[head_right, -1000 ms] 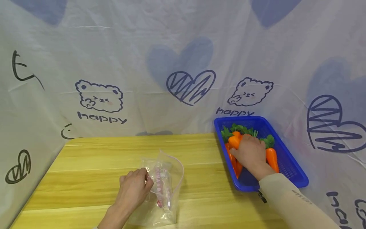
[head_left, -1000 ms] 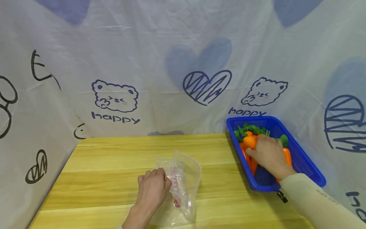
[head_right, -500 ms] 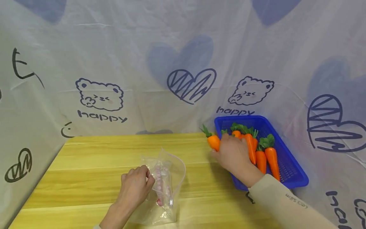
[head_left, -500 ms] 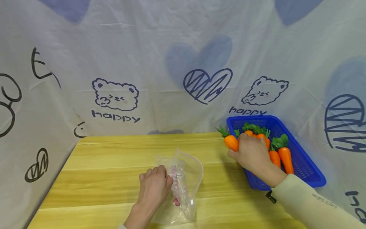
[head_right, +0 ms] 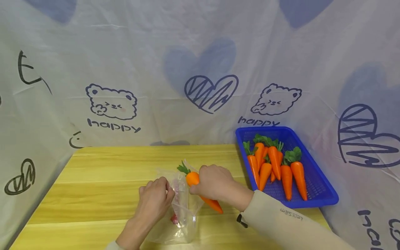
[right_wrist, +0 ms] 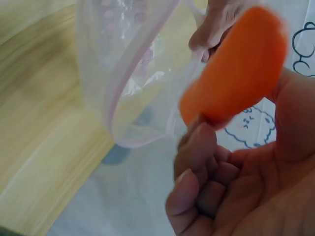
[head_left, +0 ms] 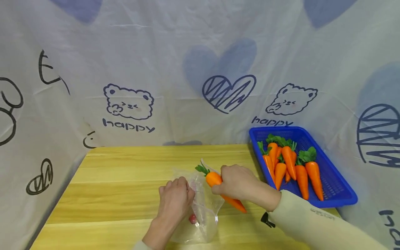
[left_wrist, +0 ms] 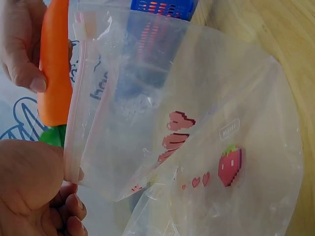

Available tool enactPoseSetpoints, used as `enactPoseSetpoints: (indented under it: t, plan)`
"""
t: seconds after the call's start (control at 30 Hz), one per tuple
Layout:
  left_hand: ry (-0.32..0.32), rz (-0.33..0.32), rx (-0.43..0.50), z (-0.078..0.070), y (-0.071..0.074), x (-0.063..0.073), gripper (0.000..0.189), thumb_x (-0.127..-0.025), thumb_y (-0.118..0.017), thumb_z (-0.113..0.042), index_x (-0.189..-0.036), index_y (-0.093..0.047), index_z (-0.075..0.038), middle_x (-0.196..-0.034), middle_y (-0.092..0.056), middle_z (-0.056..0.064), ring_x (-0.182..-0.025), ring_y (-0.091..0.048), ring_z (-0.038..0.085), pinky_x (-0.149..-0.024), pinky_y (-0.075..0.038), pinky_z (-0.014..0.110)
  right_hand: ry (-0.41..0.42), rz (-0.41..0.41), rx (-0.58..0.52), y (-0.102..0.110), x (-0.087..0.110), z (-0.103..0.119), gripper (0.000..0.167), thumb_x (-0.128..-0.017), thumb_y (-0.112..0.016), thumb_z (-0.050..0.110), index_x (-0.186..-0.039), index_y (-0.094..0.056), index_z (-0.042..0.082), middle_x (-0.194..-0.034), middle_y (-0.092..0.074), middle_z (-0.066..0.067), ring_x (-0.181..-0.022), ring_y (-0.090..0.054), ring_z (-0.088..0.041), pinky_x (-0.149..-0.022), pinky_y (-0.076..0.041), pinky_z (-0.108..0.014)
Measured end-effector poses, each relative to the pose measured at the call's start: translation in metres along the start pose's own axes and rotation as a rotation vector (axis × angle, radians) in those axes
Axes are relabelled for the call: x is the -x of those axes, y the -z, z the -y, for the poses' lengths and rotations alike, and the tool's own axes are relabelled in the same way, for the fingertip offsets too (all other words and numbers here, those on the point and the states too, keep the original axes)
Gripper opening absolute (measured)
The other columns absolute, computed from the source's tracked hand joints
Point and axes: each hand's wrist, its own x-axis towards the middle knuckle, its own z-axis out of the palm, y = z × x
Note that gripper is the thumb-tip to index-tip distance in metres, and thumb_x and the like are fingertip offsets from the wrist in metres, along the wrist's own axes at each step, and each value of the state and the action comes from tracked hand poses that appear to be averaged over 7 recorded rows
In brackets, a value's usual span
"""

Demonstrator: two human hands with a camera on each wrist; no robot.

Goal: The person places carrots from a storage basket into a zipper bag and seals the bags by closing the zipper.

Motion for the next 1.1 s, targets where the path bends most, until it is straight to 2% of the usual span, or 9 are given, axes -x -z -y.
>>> enactPoseSetpoints:
  t: [0.2,0.3,0.47,0.67,0.83,0.97,1.1]
  plan:
    - [0.007,-0.027,0.017,-0.003,-0.005,-0.001,0.018,-0.092,-0.065,-0.013,-0.08,-0.052,-0.014,-0.068,-0.045,-0.003,-0.065,-0.04,0.018,-0.07,-0.029,0.035,0.038,0.08,0.007,-0.006,-0.007,0.005,0.036,-0.079,-0.076,0.041,-0.061,-0.057,0.016,-0.053,-0.049,0.004,-0.047,-0.045,-0.015,-0.048,-0.029,-0.03]
    - [0.008,-0.03,0.017,-0.005,-0.007,-0.001,0.017,-0.093,-0.064,-0.014,-0.08,-0.053,-0.013,-0.068,-0.046,-0.003,-0.066,-0.041,0.018,-0.07,-0.029,0.035,0.037,0.107,-0.005,-0.01,-0.016,0.004,0.037,-0.08,-0.074,0.042,-0.058,-0.057,0.017,-0.053,-0.048,0.004,-0.047,-0.042,-0.014,-0.049,-0.028,-0.029]
    - [-0.006,0.011,0.027,-0.009,-0.01,0.0,0.017,-0.097,-0.061,-0.015,-0.081,-0.053,-0.012,-0.067,-0.045,-0.003,-0.067,-0.043,0.018,-0.07,-0.03,0.035,0.005,0.132,-0.046,-0.022,-0.037,0.002,0.038,-0.083,-0.072,0.04,-0.056,-0.058,0.017,-0.051,-0.044,0.005,-0.047,-0.037,-0.013,-0.048,-0.028,-0.028]
    - [-0.035,0.074,0.041,-0.013,-0.012,0.002,0.022,-0.101,-0.058,-0.016,-0.081,-0.052,-0.013,-0.067,-0.043,-0.005,-0.066,-0.043,0.017,-0.069,-0.03,0.034,-0.061,0.046,-0.154,-0.045,-0.054,0.003,0.039,-0.083,-0.075,0.035,-0.058,-0.052,0.017,-0.052,-0.038,0.006,-0.048,-0.036,-0.012,-0.046,-0.028,-0.027]
    - [-0.004,0.115,0.06,-0.012,-0.011,0.004,0.02,-0.102,-0.058,-0.017,-0.083,-0.053,-0.012,-0.068,-0.044,-0.004,-0.066,-0.041,0.016,-0.07,-0.03,0.034,-0.095,-0.032,-0.216,-0.067,-0.056,0.009,0.039,-0.085,-0.076,0.036,-0.061,-0.053,0.016,-0.054,-0.044,0.004,-0.047,-0.043,-0.013,-0.044,-0.032,-0.027]
    - [0.035,0.079,0.046,-0.011,-0.009,0.005,0.018,-0.101,-0.061,-0.018,-0.085,-0.056,-0.01,-0.068,-0.045,-0.003,-0.066,-0.042,0.018,-0.069,-0.031,0.035,-0.089,-0.044,-0.215,-0.079,-0.053,0.015,0.041,-0.088,-0.078,0.04,-0.062,-0.056,0.016,-0.054,-0.047,0.004,-0.047,-0.046,-0.014,-0.045,-0.035,-0.028]
    - [0.063,0.047,0.041,-0.008,-0.009,0.006,0.019,-0.1,-0.061,-0.017,-0.084,-0.055,-0.009,-0.067,-0.044,-0.001,-0.064,-0.04,0.019,-0.067,-0.03,0.035,-0.063,-0.059,-0.126,-0.084,-0.048,0.019,0.043,-0.091,-0.076,0.043,-0.062,-0.056,0.017,-0.056,-0.048,0.004,-0.05,-0.049,-0.016,-0.049,-0.039,-0.031]
